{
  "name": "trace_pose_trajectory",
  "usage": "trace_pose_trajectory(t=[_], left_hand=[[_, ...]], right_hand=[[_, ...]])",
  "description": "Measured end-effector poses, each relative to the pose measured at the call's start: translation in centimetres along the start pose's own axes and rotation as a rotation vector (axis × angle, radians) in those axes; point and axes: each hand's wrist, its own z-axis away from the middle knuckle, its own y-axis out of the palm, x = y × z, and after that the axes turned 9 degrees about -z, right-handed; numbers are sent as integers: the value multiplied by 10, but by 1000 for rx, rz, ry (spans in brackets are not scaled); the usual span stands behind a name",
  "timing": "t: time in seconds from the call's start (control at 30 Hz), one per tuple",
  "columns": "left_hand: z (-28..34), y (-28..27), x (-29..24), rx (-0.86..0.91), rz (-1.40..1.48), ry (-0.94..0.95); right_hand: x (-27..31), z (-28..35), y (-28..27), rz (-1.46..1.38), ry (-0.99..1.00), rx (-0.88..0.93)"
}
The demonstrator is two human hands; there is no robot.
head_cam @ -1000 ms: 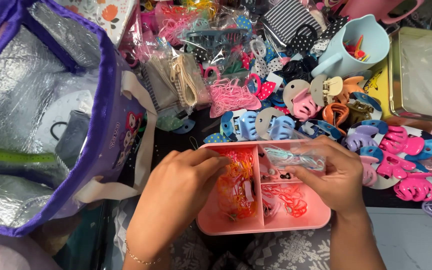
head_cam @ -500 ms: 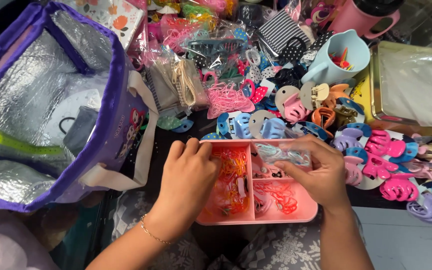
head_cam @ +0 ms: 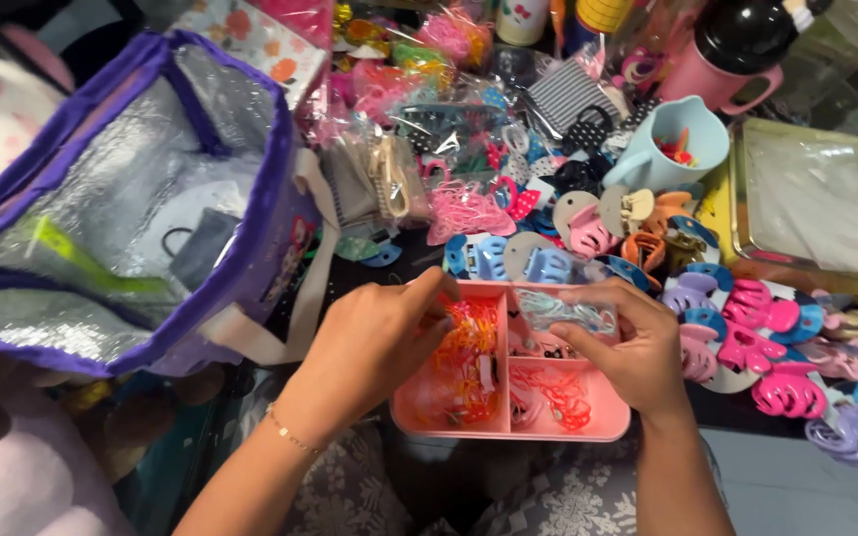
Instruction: The person sorts colorful hair ties from a pink compartmentalized container into small clear plastic bags. They handle the ties by hand, placing them into the bags and arranging them on a cluttered table filled with various hair accessories and other items.
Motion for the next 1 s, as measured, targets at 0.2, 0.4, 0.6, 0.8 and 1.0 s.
trace_pose_trajectory(t=[0.2, 0.4, 0.6, 0.8, 1.0], left_hand=[[-8, 11, -18, -276, 463, 59], [-23, 3, -47, -514, 286, 268], [-44, 22, -45, -674, -131, 385], [-44, -8, -53, -436, 21, 378], [-35, -9, -28, -265, 513, 199]], right_hand=[[1, 0, 2, -6, 6, -7], [7, -3, 9, 43, -14, 6], [14, -5, 7, 62, -17, 18], [9, -1, 5, 27, 30, -22], [11, -5, 12, -67, 24, -71]])
